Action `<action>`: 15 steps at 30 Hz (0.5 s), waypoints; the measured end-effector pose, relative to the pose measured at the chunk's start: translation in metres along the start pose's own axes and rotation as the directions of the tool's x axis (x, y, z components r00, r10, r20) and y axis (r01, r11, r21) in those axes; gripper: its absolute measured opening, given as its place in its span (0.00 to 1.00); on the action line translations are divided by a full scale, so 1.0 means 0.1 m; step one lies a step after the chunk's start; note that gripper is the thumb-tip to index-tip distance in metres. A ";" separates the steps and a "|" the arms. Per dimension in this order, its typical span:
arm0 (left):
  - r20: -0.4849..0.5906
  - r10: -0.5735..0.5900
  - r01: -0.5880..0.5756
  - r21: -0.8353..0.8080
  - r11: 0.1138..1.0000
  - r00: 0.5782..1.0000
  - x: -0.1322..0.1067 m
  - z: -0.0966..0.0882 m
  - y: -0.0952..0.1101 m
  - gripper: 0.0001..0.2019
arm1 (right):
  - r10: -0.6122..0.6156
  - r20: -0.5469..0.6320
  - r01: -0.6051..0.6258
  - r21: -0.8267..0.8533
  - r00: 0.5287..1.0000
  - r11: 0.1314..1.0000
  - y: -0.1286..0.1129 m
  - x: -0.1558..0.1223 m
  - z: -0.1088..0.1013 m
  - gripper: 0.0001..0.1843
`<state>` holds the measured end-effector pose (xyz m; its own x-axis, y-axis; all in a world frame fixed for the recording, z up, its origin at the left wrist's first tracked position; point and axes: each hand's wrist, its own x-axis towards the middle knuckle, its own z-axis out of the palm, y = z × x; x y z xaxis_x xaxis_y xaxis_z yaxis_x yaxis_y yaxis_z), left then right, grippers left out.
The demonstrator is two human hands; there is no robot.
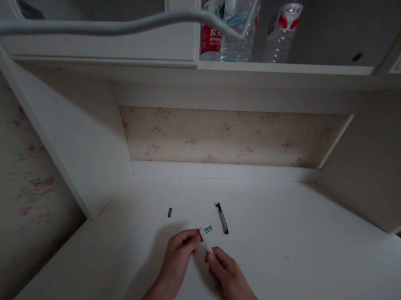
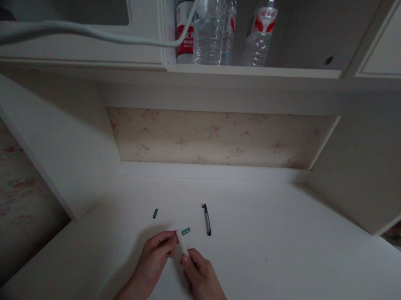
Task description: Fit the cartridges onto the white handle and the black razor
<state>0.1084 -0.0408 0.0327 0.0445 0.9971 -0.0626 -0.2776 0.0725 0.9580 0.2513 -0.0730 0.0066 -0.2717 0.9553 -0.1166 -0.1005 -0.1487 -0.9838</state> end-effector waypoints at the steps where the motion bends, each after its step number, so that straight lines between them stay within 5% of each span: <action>1: -0.001 -0.002 0.002 -0.005 1.000 1.000 0.00 0.00 0.00 0.11 | 0.003 0.030 -0.003 -0.009 1.000 1.000 0.00 0.00 0.00 0.22; 7: 0.007 -0.009 0.010 -0.032 0.999 1.000 0.01 -0.01 -0.01 0.12 | 0.011 -0.123 -0.004 0.057 0.992 0.998 -0.03 0.01 -0.01 0.24; 12: -0.002 -0.014 0.014 -0.028 1.000 1.000 0.00 -0.01 0.01 0.11 | 0.039 0.030 -0.039 -0.021 0.999 0.999 -0.06 -0.03 0.03 0.25; 15: -0.001 -0.019 0.019 -0.038 0.999 1.000 0.00 0.00 0.03 0.12 | 0.035 -0.012 -0.035 -0.006 0.999 0.999 -0.09 -0.03 0.02 0.25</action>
<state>0.1072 -0.0411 0.0351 0.0484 0.9955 -0.0809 -0.3130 0.0921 0.9453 0.2509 -0.0752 0.0157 -0.2634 0.9525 -0.1530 -0.0849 -0.1809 -0.9798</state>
